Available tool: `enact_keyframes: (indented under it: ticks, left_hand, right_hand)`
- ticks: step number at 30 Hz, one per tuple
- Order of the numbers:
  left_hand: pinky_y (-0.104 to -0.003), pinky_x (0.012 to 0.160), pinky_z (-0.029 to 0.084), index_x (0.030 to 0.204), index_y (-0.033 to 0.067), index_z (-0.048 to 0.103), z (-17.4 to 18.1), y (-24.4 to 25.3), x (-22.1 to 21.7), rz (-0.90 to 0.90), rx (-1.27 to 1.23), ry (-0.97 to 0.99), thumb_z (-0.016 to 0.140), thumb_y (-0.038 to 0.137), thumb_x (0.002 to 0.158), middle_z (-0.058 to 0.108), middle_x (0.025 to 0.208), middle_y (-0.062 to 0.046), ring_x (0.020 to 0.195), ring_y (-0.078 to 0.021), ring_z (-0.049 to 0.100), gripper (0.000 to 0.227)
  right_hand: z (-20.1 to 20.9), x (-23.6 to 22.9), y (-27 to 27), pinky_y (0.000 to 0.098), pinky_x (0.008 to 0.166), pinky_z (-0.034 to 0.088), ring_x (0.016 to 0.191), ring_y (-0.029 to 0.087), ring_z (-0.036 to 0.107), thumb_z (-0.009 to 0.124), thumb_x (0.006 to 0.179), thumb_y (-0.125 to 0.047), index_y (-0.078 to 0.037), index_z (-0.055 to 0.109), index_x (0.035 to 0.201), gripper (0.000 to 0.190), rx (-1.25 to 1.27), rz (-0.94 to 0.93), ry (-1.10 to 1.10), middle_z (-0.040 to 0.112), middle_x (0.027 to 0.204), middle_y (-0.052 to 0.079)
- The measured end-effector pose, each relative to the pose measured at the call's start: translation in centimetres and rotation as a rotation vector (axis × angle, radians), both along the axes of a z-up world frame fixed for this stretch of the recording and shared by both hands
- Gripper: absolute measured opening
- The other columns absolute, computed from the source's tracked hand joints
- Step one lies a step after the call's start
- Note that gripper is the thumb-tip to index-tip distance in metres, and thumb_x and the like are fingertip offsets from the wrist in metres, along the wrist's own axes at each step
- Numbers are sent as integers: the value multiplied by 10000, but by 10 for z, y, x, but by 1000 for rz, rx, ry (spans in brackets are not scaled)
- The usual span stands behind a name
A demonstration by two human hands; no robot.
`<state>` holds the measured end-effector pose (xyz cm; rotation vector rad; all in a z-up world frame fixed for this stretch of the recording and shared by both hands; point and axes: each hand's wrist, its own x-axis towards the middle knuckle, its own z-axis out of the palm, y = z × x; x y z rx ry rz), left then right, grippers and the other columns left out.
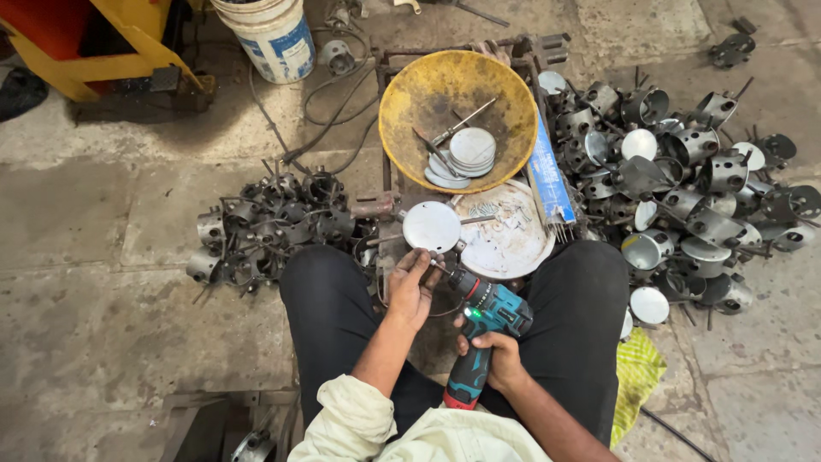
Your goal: The person sits on the floor and uses a cordless drill to fasten white circular discs onto cylindrical metal parts. They pick up parts from a pile, align the discs, and drill them into place, occasionally wiping the discs with a cloth.
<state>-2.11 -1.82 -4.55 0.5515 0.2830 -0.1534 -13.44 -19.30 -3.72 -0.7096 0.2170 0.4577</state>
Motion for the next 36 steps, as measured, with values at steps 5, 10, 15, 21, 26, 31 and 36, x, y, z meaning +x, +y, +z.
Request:
enact_keyframes:
  ticks: [5, 10, 15, 21, 26, 31, 36]
  left_hand:
    - [-314, 754, 568, 1007, 53, 684, -4, 5, 1, -34, 63, 22, 751, 84, 936, 740, 1001, -81, 948, -230, 719, 103]
    - [-288, 777, 608, 1367, 117, 586, 8, 10, -4, -153, 9, 45, 699, 121, 976, 694, 1062, -54, 938, -182, 703, 407]
    - [-286, 795, 593, 1604, 225, 345, 31, 3, -8, -214, 32, 55, 653, 158, 981, 675, 1095, -56, 947, -149, 696, 698]
    - [-438, 844, 603, 1541, 161, 379, 64, 22, -1, -135, 814, -202, 775, 146, 866, 725, 1198, -107, 1055, -227, 721, 783]
    - [-585, 1077, 428, 1599, 154, 281, 71, 68, 39, -82, 1787, -676, 907, 250, 712, 549, 1471, -212, 1344, -400, 513, 1090]
    - [-647, 1093, 235, 1582, 153, 300, 65, 67, 66, -402, 1758, -531, 954, 335, 624, 518, 1472, -197, 1391, -365, 448, 1175]
    - [-553, 1073, 263, 1571, 144, 326, 58, 60, 62, -359, 1730, -459, 968, 412, 604, 576, 1433, -186, 1361, -341, 510, 1191]
  right_hand:
    - [14, 1, -1, 353, 757, 536, 779, 251, 650, 677, 731, -77, 103, 636, 1177, 483, -243, -34, -80, 684, 840, 144]
    - [41, 8, -5, 306, 757, 570, 809, 188, 729, 781, 642, 8, 2, 544, 1329, 726, -1115, -166, -821, 729, 997, 109]
    - [33, 0, -2, 314, 731, 587, 777, 166, 688, 759, 692, -17, -126, 481, 1406, 774, -547, -158, -362, 756, 989, 62]
    - [10, 8, -18, 339, 762, 532, 787, 222, 661, 723, 637, -79, 52, 664, 1142, 525, -349, -233, -185, 678, 840, 116]
    - [1, 19, -36, 352, 759, 512, 783, 256, 622, 648, 682, -108, 44, 639, 1166, 508, -166, -365, -62, 652, 832, 146]
    - [3, 24, -40, 344, 772, 510, 804, 253, 613, 625, 704, -118, 40, 615, 1173, 495, -78, -398, -18, 641, 832, 137]
    - [8, 20, -37, 352, 752, 520, 777, 256, 620, 636, 695, -107, 50, 619, 1165, 495, -130, -383, -51, 641, 824, 144]
